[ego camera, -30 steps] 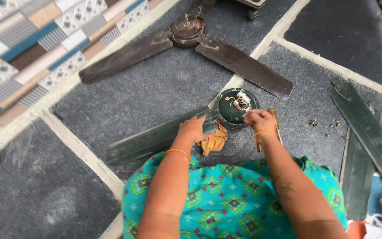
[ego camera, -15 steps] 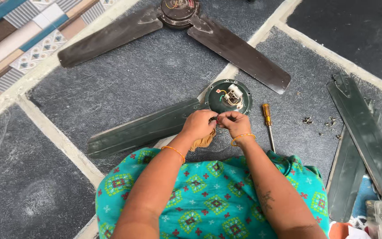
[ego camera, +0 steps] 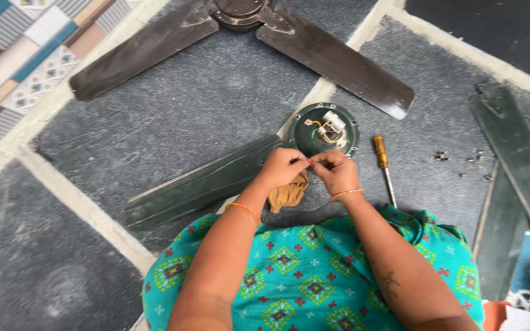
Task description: The person sits on the floor and works on the internal wiring of a ceiling fan motor housing using a screwdriver. They then wipe the motor housing and a fan blade with a cloth before positioning the blade against the motor.
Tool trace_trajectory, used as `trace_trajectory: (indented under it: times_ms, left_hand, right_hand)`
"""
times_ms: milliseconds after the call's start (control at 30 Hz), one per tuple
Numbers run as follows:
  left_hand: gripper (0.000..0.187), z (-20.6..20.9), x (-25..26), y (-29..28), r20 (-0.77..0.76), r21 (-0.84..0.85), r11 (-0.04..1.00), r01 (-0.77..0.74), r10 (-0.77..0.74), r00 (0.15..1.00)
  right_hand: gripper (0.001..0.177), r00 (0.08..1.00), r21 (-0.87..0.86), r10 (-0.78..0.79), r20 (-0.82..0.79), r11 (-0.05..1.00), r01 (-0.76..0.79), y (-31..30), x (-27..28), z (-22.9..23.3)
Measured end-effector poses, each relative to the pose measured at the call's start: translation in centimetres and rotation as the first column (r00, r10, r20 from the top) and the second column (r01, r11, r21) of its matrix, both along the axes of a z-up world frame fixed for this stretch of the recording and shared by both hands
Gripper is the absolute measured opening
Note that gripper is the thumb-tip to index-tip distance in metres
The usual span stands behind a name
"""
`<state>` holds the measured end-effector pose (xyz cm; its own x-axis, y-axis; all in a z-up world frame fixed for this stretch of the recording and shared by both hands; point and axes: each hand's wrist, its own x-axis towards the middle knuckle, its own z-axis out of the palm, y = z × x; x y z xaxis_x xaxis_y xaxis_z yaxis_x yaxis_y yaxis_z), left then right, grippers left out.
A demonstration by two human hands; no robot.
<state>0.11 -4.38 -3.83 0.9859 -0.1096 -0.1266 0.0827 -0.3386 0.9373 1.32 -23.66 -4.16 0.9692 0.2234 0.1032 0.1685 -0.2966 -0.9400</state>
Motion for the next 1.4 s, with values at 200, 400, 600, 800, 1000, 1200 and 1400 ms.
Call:
trace_trajectory:
  times_ms: [200, 400, 600, 800, 1000, 1200, 1400]
  left_hand:
    - [0.019, -1.3, 1.1, -0.1, -0.067, -0.065, 0.996, -0.053, 0.049, 0.997]
    - [0.022, -1.4, 1.8, 1.9, -0.014, 0.127, 0.976, -0.175, 0.179, 0.984]
    - [0.024, -2.1, 1.2, 4.5, 0.023, 0.302, 0.917, -0.26, 0.266, 0.964]
    - [0.024, -0.9, 0.6, 3.7, 0.061, 0.356, 0.886, -0.299, 0.297, 0.953]
    - [0.025, -0.1, 0.5, 3.5, 0.047, 0.411, 0.868, -0.28, 0.287, 0.957]
    - [0.022, 0.1, 0.0, 2.6, 0.09, 0.386, 0.88, -0.275, 0.261, 0.961]
    - [0.015, -0.4, 1.2, 1.3, 0.082, 0.637, 0.761, -0.126, 0.096, 0.992]
  right_hand:
    - [0.015, 0.999, -0.025, -0.038, 0.022, 0.999, 0.039, 0.9, -0.7, 2.4]
    - [0.014, 0.999, 0.195, -0.011, 0.041, 0.981, 0.003, 1.7, -5.4, 15.6]
    - [0.007, 0.743, 0.249, 0.571, 0.35, 0.708, -0.661, -1.2, -17.1, 31.2]
    - [0.005, 0.767, 0.017, 0.445, 0.462, 0.861, -0.509, -1.3, -15.3, 29.3]
    - [0.008, 0.862, -0.125, 0.099, 0.496, 0.991, -0.041, -2.7, -15.3, 27.8]
    - [0.014, 0.891, -0.28, -0.11, 0.441, 0.926, 0.253, -5.8, -13.4, 26.4]
    - [0.009, 0.989, -0.074, -0.118, 0.092, 0.989, 0.125, -3.3, -0.5, 9.1]
